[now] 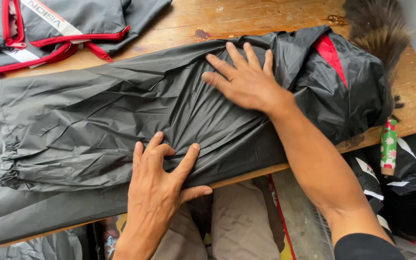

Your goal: The person brushes off and folds a black and red garment on a wooden surface, then stuffs it into a black storage bag and zips the bag closed.

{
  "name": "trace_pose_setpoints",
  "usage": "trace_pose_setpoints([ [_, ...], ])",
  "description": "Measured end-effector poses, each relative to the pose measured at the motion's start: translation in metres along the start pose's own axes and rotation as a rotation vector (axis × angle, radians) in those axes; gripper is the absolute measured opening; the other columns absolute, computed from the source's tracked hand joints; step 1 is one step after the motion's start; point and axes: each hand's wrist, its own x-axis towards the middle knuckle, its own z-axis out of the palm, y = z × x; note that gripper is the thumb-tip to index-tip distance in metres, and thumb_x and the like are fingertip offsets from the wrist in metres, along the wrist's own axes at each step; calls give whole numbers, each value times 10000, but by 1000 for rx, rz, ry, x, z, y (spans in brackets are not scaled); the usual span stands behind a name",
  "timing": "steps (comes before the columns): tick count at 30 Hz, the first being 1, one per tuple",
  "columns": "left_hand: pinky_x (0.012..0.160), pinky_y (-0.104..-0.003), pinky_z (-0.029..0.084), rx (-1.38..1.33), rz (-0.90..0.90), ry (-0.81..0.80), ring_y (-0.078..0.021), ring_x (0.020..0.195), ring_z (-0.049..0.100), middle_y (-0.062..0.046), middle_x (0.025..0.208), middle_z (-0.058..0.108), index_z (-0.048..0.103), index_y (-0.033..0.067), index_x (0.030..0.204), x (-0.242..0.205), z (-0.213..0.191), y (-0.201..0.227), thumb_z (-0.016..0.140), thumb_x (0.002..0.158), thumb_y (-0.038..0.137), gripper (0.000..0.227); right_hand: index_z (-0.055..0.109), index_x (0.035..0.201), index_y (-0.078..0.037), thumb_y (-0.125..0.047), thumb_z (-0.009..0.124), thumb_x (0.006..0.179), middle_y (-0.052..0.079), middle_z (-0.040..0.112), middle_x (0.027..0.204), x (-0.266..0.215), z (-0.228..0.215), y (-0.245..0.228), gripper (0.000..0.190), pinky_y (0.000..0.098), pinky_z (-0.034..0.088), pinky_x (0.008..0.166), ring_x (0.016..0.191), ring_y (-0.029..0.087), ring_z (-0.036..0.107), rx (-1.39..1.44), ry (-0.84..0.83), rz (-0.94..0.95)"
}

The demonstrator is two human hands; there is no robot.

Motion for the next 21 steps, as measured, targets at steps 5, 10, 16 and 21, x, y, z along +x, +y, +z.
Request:
trace_pose_setpoints([
  [5, 1039, -585, 402, 20, -32, 22, -328, 1208, 512, -102, 1012, 445, 578, 269, 1209, -2, -1, 3, 728, 671, 683, 695, 238, 1499, -239, -697, 189, 882, 156, 137, 1553, -6, 8, 23, 770, 605, 44, 1065, 1409, 391, 57, -155, 414, -121],
  [10, 1025, -614, 401, -28, -74, 19, -350, 1208, 512, -101, 1005, 426, 577, 246, 1227, -6, -1, 6, 800, 669, 556, 676, 334, 1441, -120, -726, 253, 936, 307, 311, 1341, -15, 28, 100, 792, 643, 117, 990, 1227, 496, 264, -393, 638, 30],
  [16, 983, -628, 419, -83, -74, -9, -346, 1189, 517, -100, 976, 433, 533, 172, 1267, -4, -10, 9, 808, 588, 519, 810, -50, 1518, -213, -724, 179, 832, 259, -116, 1525, -21, 28, 95, 885, 583, -69, 1128, 1423, 439, -90, -4, 303, 301],
  [21, 983, -509, 389, -149, -96, 55, -301, 967, 577, -123, 1045, 575, 541, 66, 1269, 46, -51, -16, 639, 809, 562, 683, -15, 1521, -174, -723, 188, 844, 314, -76, 1507, -18, 39, 106, 895, 604, -33, 1113, 1409, 494, -35, -40, 355, 273],
])
